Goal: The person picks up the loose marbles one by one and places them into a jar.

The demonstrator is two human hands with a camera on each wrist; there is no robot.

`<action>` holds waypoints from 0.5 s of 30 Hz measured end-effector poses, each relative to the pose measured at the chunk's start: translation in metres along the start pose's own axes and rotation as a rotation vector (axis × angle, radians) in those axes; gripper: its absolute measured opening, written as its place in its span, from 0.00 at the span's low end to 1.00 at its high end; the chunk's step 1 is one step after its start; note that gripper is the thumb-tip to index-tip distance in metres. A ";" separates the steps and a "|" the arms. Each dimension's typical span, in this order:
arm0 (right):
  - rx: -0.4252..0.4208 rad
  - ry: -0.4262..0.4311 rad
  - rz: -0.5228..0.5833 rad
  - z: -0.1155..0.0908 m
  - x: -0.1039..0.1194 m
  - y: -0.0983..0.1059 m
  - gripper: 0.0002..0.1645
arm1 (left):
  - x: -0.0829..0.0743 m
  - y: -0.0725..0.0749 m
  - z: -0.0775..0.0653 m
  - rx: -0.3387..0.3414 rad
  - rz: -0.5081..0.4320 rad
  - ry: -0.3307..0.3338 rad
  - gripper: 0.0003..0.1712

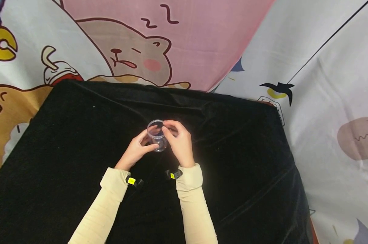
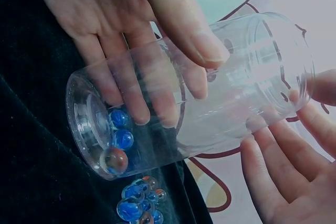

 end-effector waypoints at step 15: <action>-0.048 0.016 -0.019 0.003 -0.007 0.008 0.17 | 0.000 0.001 0.001 -0.009 0.007 -0.023 0.38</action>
Point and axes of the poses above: each hand's wrist, its own z-axis towards the middle knuckle, its own y-axis out of the back of the hand, x = y × z, the point moved 4 cm from there along z, towards the middle knuckle, and after that the axes turned 8 degrees about -z, right-handed, at the moved point
